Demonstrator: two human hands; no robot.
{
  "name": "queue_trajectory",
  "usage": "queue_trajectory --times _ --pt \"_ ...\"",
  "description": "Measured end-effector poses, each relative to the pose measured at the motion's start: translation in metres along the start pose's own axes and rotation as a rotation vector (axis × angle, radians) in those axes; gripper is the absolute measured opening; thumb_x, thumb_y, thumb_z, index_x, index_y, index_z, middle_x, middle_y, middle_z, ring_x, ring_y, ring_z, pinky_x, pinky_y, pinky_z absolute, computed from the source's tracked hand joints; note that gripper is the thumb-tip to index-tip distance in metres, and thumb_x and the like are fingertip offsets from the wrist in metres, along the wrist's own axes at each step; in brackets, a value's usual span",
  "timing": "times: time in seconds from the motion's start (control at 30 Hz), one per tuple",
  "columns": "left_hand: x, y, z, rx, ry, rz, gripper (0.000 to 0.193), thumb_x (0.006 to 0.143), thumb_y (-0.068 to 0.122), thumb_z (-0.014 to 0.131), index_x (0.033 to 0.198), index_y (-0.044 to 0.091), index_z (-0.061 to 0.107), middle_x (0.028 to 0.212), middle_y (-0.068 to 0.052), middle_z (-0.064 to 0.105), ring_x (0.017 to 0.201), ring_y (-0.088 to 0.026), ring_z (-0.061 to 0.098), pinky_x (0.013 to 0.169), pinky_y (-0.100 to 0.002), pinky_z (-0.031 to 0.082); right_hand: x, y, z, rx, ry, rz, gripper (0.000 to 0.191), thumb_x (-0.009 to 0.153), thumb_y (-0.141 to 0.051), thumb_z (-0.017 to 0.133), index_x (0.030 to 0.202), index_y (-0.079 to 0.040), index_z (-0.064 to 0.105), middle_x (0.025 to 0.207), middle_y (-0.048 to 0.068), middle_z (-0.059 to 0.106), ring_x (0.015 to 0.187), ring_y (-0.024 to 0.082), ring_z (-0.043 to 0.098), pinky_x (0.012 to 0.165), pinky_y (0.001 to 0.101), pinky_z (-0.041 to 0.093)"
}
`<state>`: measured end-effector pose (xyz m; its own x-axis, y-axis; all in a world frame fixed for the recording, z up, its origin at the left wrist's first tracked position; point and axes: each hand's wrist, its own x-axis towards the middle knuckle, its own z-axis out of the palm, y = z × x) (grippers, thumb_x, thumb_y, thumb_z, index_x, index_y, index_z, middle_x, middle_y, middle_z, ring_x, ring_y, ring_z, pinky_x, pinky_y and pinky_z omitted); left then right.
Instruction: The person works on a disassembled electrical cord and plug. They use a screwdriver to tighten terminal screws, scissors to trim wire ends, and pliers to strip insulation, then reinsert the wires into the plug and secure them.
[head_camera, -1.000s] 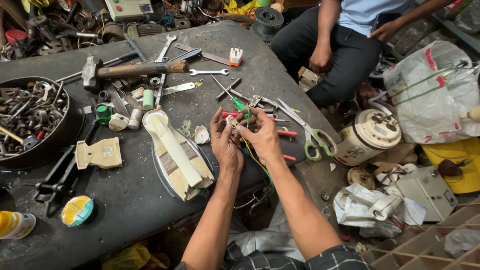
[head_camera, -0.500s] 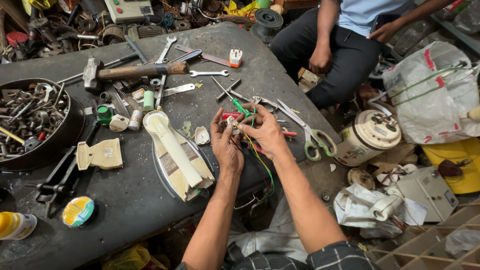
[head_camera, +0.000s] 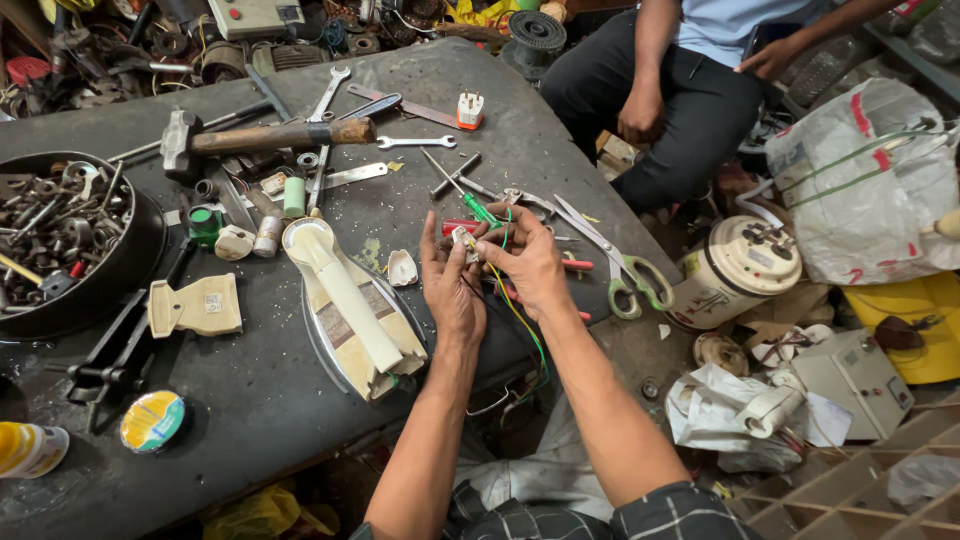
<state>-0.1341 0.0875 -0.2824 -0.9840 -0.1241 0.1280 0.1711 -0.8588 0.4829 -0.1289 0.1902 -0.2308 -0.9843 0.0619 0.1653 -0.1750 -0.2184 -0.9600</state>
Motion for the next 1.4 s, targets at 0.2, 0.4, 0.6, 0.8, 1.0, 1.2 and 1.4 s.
queue_trajectory --times 0.2,0.4,0.6,0.8,1.0,1.2,1.4 --pt "-0.001 0.001 0.004 -0.037 -0.014 -0.025 0.069 0.103 0.007 0.054 0.163 0.013 0.021 0.130 -0.017 0.061 0.121 -0.028 0.064 0.092 -0.034 0.058 -0.003 -0.004 0.003 -0.095 0.009 -0.022 0.051 0.085 0.003 0.077 0.133 -0.003 0.059 0.100 0.005 0.073 0.086 0.009 0.070 0.076 0.0244 0.059" --pt "-0.002 0.002 0.003 -0.039 -0.054 -0.011 0.066 0.107 0.006 0.055 0.165 0.013 0.025 0.128 -0.020 0.063 0.112 -0.025 0.063 0.086 -0.032 0.055 -0.004 -0.006 0.003 -0.180 0.047 -0.036 0.054 0.084 0.001 0.079 0.134 -0.005 0.060 0.098 0.004 0.073 0.084 0.008 0.069 0.074 0.0228 0.058" --pt "-0.001 0.001 0.002 -0.042 -0.019 -0.021 0.066 0.101 0.001 0.055 0.161 0.013 0.028 0.127 -0.017 0.062 0.113 -0.021 0.066 0.090 -0.031 0.059 0.001 -0.005 0.001 -0.158 0.057 -0.024 0.054 0.083 0.002 0.079 0.133 -0.004 0.061 0.095 0.004 0.071 0.080 0.009 0.067 0.071 0.0234 0.057" --pt "0.000 -0.001 -0.002 -0.032 -0.057 0.000 0.066 0.104 0.001 0.057 0.163 0.013 0.030 0.128 -0.016 0.063 0.108 -0.020 0.065 0.083 -0.029 0.055 -0.002 -0.007 0.004 -0.188 -0.009 -0.049 0.053 0.085 0.001 0.079 0.135 -0.005 0.061 0.097 0.003 0.071 0.084 0.007 0.068 0.075 0.0220 0.058" --pt "-0.001 -0.001 -0.002 -0.048 -0.044 -0.014 0.067 0.101 -0.002 0.057 0.162 0.012 0.031 0.129 -0.016 0.062 0.115 -0.021 0.065 0.092 -0.031 0.057 0.005 -0.016 -0.005 -0.147 -0.035 0.042 0.054 0.085 0.001 0.077 0.136 -0.005 0.062 0.095 0.004 0.072 0.076 0.008 0.066 0.069 0.0230 0.056" --pt "0.000 -0.001 -0.002 -0.033 -0.066 -0.001 0.068 0.102 -0.003 0.057 0.162 0.011 0.030 0.130 -0.017 0.063 0.113 -0.024 0.066 0.090 -0.032 0.055 0.004 -0.020 -0.005 -0.061 -0.140 0.069 0.051 0.087 0.003 0.076 0.137 -0.001 0.062 0.100 0.005 0.073 0.083 0.009 0.067 0.075 0.0239 0.057" --pt "-0.001 -0.001 -0.001 -0.023 -0.074 0.000 0.068 0.100 -0.004 0.058 0.161 0.010 0.030 0.128 -0.021 0.064 0.113 -0.027 0.068 0.095 -0.034 0.058 -0.014 -0.033 0.003 -0.191 -0.173 -0.051 0.068 0.081 0.004 0.076 0.143 -0.007 0.051 0.106 0.002 0.070 0.097 0.008 0.070 0.084 0.0241 0.060"
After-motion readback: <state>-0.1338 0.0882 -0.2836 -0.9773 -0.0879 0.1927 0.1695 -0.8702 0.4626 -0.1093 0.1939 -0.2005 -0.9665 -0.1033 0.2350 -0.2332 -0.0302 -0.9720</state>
